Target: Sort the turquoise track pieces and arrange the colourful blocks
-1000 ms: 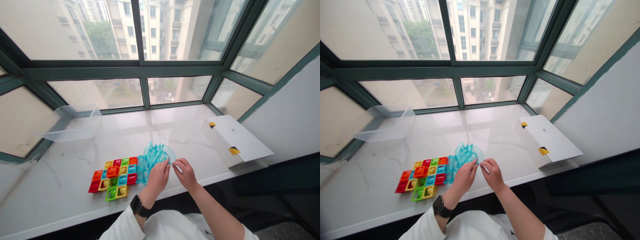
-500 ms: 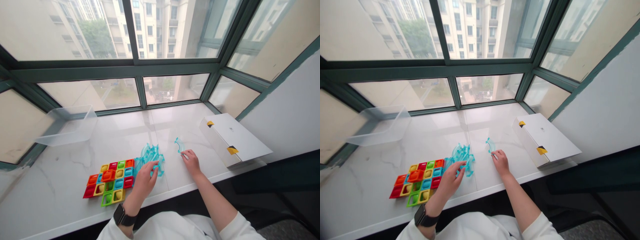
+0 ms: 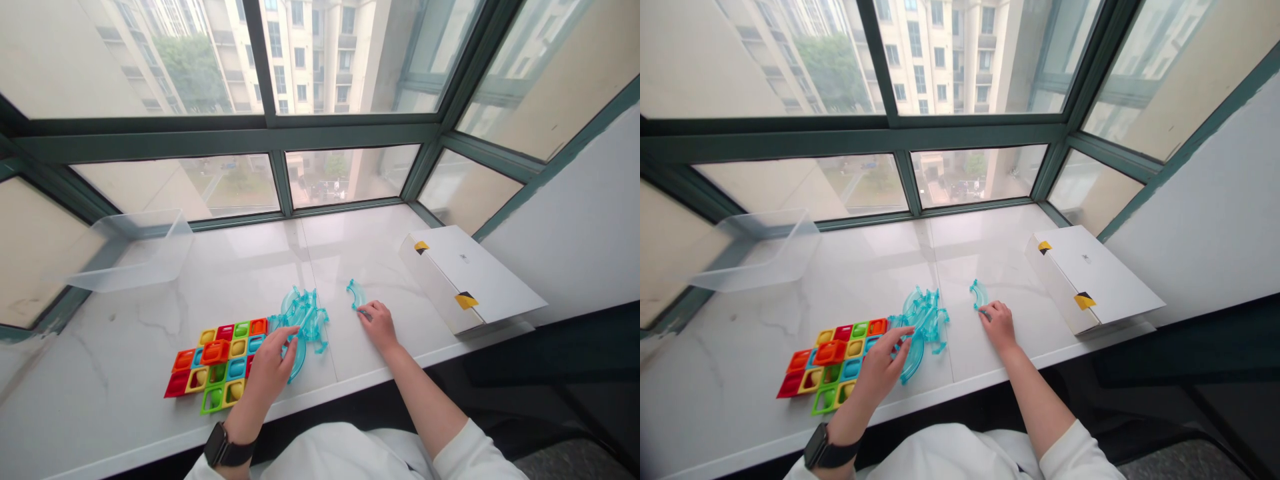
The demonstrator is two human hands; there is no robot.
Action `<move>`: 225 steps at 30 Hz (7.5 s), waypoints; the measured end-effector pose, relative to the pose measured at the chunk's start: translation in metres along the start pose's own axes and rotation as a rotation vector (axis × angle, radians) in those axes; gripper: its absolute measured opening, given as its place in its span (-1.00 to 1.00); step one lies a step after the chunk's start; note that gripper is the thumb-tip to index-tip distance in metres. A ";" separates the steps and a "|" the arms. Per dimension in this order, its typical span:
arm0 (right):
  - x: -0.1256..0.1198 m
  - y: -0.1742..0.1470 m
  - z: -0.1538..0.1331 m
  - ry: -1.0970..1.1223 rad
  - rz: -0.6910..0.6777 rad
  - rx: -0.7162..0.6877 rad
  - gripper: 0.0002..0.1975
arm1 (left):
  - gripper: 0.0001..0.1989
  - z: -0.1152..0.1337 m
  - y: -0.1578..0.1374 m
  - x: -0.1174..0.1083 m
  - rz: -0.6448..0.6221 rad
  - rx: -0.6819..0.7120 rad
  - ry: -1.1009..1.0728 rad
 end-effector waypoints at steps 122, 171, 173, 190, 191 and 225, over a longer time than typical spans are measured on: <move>-0.045 -0.025 -0.093 0.155 0.033 -0.299 -0.76 | -0.66 0.029 0.021 0.096 -0.228 0.225 0.290; -0.006 -0.019 -0.057 -0.057 0.153 -0.147 -0.70 | -0.74 0.004 0.005 0.092 -0.232 0.212 0.494; -0.010 -0.013 -0.038 -0.106 0.185 -0.079 -0.69 | -0.75 0.007 0.003 0.087 -0.213 0.224 0.482; 0.001 -0.011 -0.014 -0.116 0.119 -0.049 -0.76 | -0.74 -0.010 -0.039 0.018 -0.025 0.190 0.414; 0.001 -0.012 -0.014 -0.115 0.117 -0.049 -0.77 | -0.75 -0.014 -0.041 0.016 -0.015 0.181 0.415; 0.034 -0.082 -0.143 0.128 -0.131 -0.295 -0.58 | -0.87 -0.041 -0.034 0.002 0.077 0.003 0.293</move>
Point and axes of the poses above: each hand's wrist, its own y-axis towards the middle knuckle, its own x-axis out of the palm, z = x × y, the point moved 10 cm from there along y, towards the middle knuckle, and after that the axes turned 7 degrees about -y, right-handed, at the moved point
